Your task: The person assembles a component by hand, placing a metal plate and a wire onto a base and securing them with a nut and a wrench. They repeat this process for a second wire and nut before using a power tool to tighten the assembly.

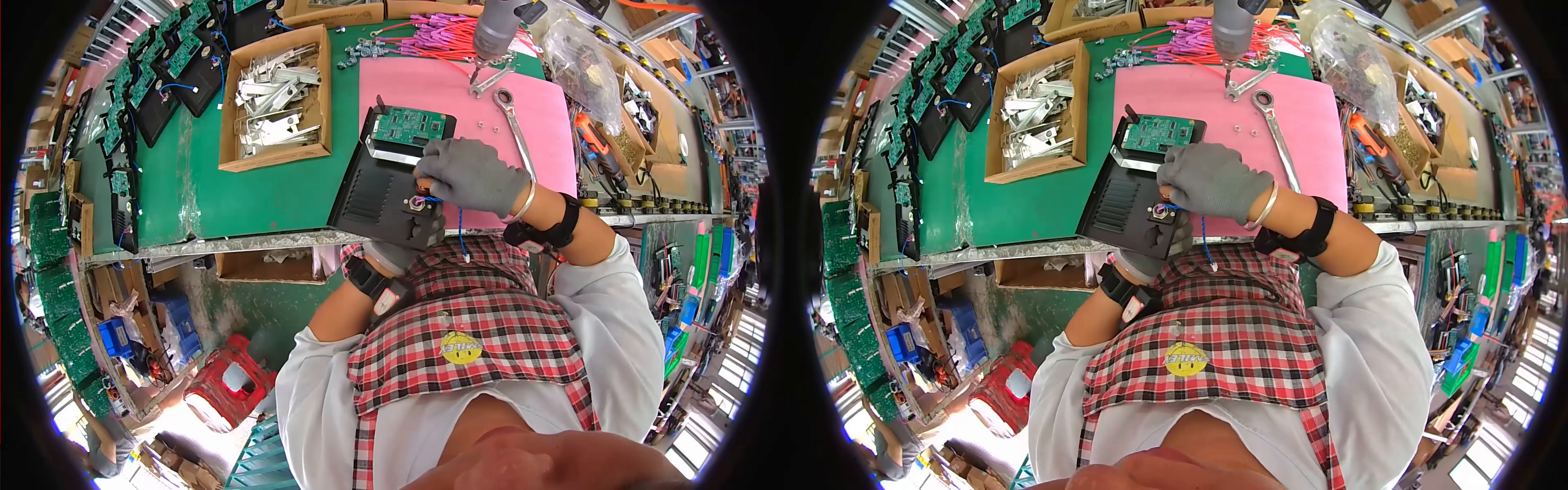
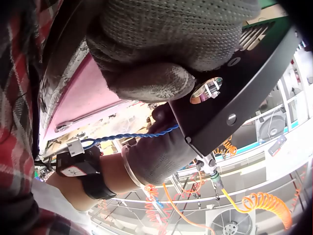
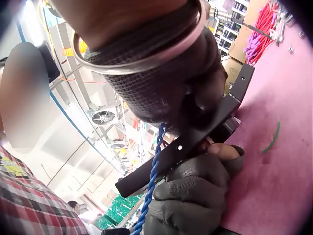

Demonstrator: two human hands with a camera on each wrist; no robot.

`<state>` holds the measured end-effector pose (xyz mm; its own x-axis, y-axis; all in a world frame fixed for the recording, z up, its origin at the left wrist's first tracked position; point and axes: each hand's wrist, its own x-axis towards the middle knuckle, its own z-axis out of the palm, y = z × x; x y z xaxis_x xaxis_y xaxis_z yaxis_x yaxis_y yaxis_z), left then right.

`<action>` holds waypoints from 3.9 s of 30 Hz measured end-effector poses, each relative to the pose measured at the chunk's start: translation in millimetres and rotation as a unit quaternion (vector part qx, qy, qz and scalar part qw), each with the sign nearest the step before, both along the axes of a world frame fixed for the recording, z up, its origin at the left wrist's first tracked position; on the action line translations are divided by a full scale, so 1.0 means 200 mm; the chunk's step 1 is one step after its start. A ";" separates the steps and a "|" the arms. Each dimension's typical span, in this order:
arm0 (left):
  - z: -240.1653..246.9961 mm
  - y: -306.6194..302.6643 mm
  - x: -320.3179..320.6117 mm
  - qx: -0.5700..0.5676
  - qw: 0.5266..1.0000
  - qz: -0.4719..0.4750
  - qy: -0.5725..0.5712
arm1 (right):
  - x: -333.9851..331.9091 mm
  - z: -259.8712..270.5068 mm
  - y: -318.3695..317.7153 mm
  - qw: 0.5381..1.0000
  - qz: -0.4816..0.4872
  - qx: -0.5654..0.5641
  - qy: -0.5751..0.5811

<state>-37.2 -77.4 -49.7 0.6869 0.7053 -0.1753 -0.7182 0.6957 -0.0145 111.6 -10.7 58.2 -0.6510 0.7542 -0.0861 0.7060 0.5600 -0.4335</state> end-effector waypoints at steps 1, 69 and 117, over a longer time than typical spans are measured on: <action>0.00 0.00 0.00 -0.003 1.000 0.000 0.010 | 0.00 -0.01 -0.01 1.000 -0.004 0.008 0.020; 0.07 -0.12 -0.15 0.162 0.946 0.064 0.274 | 0.03 0.01 0.05 0.996 0.069 -0.036 -0.035; -0.04 -0.10 -0.14 0.223 0.930 0.106 0.274 | 0.10 -0.10 -0.05 0.971 -0.041 0.124 0.198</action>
